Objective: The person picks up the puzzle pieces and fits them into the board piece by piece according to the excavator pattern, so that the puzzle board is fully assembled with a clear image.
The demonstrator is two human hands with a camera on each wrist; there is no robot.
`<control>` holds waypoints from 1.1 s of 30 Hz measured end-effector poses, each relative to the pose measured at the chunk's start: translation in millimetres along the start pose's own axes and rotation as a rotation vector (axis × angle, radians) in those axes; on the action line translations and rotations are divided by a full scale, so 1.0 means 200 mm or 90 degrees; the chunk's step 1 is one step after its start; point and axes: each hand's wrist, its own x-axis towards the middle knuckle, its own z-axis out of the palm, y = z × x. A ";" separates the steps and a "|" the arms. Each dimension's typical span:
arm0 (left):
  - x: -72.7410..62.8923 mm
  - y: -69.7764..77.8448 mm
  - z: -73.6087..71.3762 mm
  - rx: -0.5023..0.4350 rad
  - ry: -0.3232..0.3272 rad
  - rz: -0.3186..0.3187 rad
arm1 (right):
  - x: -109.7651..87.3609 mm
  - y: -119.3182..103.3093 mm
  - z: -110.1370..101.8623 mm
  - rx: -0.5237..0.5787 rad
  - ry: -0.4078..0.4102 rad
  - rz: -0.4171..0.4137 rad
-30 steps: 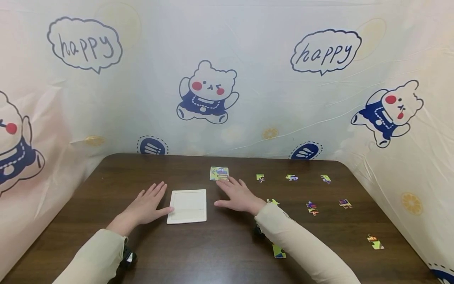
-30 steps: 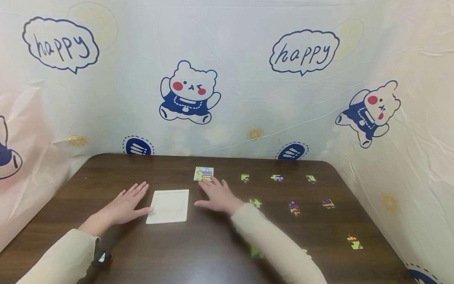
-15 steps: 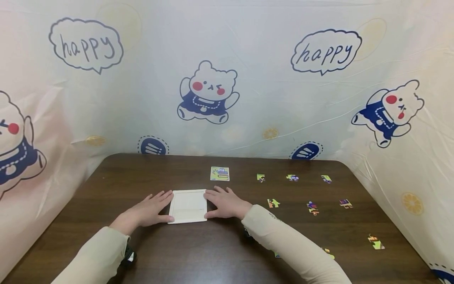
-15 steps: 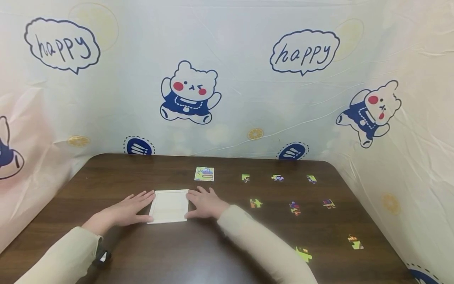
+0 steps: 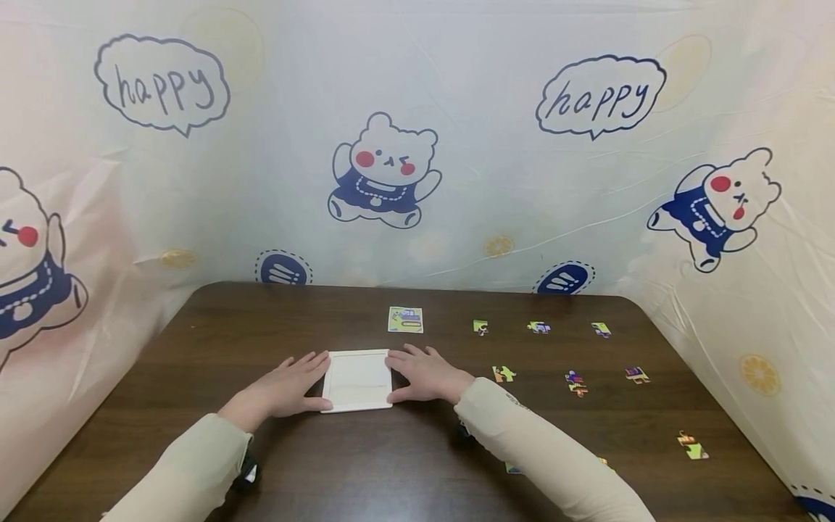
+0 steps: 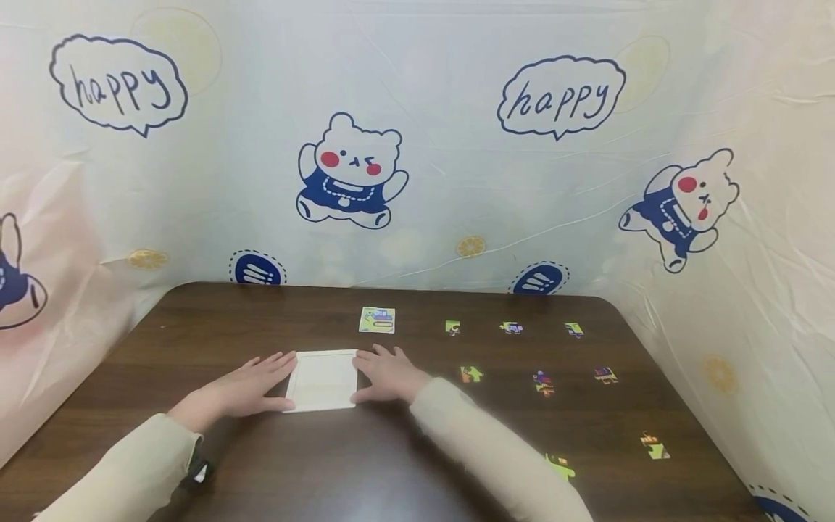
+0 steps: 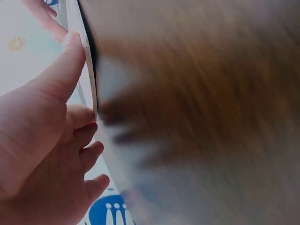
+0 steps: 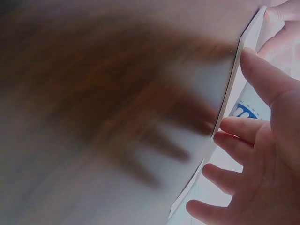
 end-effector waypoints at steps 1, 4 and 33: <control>0.00 0.01 0.00 -0.003 0.000 0.001 | -0.01 0.01 0.00 0.002 -0.002 0.001; 0.01 0.06 -0.01 -0.014 -0.007 0.006 | -0.04 0.04 0.00 0.009 -0.004 0.001; 0.23 0.37 0.08 0.009 -0.011 0.046 | -0.35 0.31 0.01 0.096 0.011 0.018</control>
